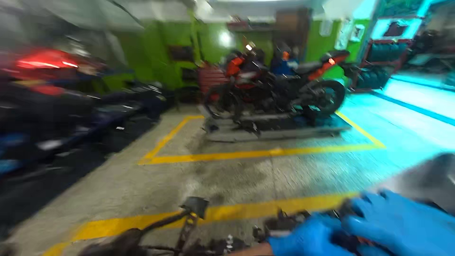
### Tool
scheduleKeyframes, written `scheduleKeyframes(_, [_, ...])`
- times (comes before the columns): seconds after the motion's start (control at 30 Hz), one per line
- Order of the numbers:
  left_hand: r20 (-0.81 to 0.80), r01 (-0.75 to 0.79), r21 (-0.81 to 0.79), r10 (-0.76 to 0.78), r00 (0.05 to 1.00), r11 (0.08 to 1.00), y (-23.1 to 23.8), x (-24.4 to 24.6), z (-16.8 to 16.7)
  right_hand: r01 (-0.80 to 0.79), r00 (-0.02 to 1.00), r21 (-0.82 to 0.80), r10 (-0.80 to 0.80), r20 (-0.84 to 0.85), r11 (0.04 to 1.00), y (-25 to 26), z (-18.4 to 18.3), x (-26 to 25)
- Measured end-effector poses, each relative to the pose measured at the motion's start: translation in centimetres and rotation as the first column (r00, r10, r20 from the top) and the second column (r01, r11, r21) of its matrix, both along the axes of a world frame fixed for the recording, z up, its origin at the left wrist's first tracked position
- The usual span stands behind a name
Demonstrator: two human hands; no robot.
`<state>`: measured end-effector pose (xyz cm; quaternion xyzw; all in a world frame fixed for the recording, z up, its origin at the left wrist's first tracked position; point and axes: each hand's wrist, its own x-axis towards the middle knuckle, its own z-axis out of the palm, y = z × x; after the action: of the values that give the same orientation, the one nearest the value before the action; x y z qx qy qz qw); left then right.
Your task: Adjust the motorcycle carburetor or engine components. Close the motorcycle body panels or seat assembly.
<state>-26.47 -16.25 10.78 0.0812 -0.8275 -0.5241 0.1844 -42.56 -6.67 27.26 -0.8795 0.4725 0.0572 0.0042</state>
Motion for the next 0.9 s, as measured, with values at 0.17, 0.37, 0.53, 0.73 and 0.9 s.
scheduleKeyframes(0.17, [-0.051, 0.043, -0.086, -0.048, 0.998, 0.995, -0.9, 0.1, 0.5, -0.017, 0.987, 0.003, 0.017, 0.16, 1.0, -0.1, -0.6, -1.5])
scheduleKeyframes(0.37, [-0.031, -0.107, -0.151, 0.103, 0.994, 0.983, 0.1, -0.8, 0.4, 0.019, 0.995, -0.318, 0.012, 0.096, 0.948, 0.9, -3.1, -1.6])
scheduleKeyframes(0.53, [-0.007, 0.079, -0.194, -0.082, 0.997, 0.978, -1.2, 0.0, 0.7, 0.023, 0.955, -0.306, 0.07, 0.289, 0.952, 1.5, -4.4, -3.0])
scheduleKeyframes(0.73, [-0.001, 0.013, -0.164, -0.013, 1.0, 0.986, -0.7, -0.5, 0.4, 0.148, 0.945, -0.488, 0.023, 0.327, 0.86, 1.8, -6.1, -3.3])
scheduleKeyframes(0.9, [-0.091, -0.05, -0.277, 0.026, 0.996, 0.96, -0.1, -0.3, -0.5, 0.071, 0.883, -0.324, 0.091, 0.461, 0.943, 2.2, -5.3, -2.9])
